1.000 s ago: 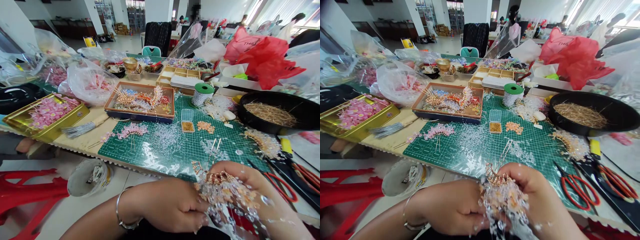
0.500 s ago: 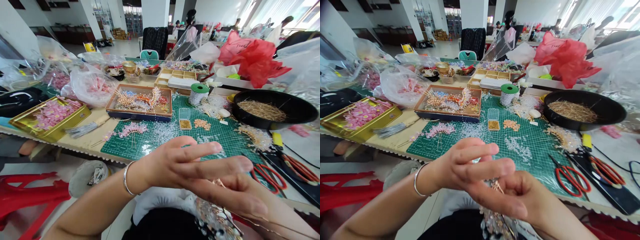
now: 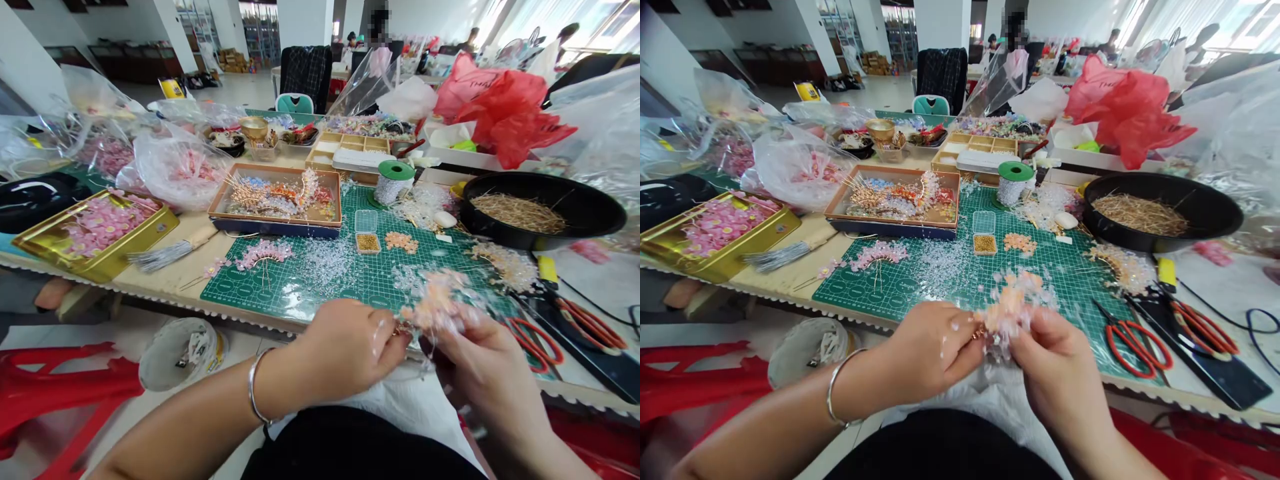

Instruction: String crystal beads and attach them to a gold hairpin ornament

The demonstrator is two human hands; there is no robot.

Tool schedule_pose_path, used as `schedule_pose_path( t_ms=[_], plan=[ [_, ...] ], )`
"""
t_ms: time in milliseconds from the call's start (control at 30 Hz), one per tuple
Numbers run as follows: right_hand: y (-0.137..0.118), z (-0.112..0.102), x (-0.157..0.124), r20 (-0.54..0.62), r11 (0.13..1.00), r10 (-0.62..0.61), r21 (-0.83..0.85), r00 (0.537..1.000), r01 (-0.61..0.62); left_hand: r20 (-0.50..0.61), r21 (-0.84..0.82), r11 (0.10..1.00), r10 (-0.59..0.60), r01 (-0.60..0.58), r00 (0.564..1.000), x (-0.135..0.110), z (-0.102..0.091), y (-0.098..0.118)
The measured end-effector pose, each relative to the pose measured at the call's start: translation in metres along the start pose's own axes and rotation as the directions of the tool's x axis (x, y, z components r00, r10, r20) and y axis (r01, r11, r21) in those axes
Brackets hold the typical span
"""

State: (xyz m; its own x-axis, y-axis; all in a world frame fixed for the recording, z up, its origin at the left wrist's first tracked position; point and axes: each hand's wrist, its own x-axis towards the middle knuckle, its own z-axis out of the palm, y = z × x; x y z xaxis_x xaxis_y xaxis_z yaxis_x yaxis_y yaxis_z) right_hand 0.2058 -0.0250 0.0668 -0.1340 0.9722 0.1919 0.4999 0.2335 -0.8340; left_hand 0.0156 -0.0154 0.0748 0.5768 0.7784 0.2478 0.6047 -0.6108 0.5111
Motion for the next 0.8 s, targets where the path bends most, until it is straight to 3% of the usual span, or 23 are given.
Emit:
schedule_pose_path(
  t_ms=[67,100,167,233,267,300,433,500,600,700,800],
  plan=[
    [-0.002,0.003,0.000,-0.058,0.998,-0.024,-0.056,0.998,0.021,0.133,-0.349,0.917,-0.157,0.195,0.979,-0.003,0.000,0.005],
    [-0.003,0.004,0.000,-0.070,0.995,-0.049,-0.092,0.996,0.042,0.223,-0.528,0.801,-0.189,0.281,0.956,-0.004,-0.001,0.006],
    [-0.005,0.003,0.000,-0.062,0.982,-0.111,-0.160,0.992,0.100,0.350,-0.800,0.469,-0.142,0.374,0.926,-0.006,-0.004,0.006],
    [-0.007,0.001,0.000,-0.048,0.968,-0.164,-0.202,0.985,0.151,0.359,-0.914,0.174,-0.076,0.367,0.930,-0.008,-0.007,0.005],
    [-0.008,-0.001,-0.001,-0.045,0.961,-0.184,-0.221,0.982,0.170,0.349,-0.929,0.101,-0.081,0.356,0.934,-0.010,-0.006,0.004],
    [-0.009,-0.003,-0.001,-0.032,0.951,-0.197,-0.249,0.980,0.183,0.340,-0.933,0.086,-0.110,0.349,0.934,-0.011,-0.006,0.004],
    [-0.017,-0.008,-0.004,0.097,0.816,-0.319,-0.478,0.943,0.325,0.323,-0.900,0.204,-0.280,0.384,0.904,-0.014,0.002,0.006],
    [-0.021,-0.009,-0.006,0.146,0.736,-0.377,-0.552,0.915,0.392,0.353,-0.898,0.166,-0.281,0.407,0.893,-0.012,0.005,0.006],
    [-0.025,-0.011,-0.007,0.183,0.737,-0.366,-0.542,0.913,0.404,0.409,-0.892,0.091,-0.251,0.442,0.877,-0.008,0.006,0.002],
    [-0.027,-0.014,-0.005,0.240,0.734,-0.377,-0.512,0.895,0.446,0.485,-0.858,0.077,-0.207,0.508,0.850,-0.006,0.004,-0.003],
    [-0.023,-0.024,-0.005,0.291,0.736,-0.406,-0.457,0.866,0.498,0.498,-0.847,0.060,-0.261,0.529,0.827,-0.006,0.004,-0.005]
  ],
)
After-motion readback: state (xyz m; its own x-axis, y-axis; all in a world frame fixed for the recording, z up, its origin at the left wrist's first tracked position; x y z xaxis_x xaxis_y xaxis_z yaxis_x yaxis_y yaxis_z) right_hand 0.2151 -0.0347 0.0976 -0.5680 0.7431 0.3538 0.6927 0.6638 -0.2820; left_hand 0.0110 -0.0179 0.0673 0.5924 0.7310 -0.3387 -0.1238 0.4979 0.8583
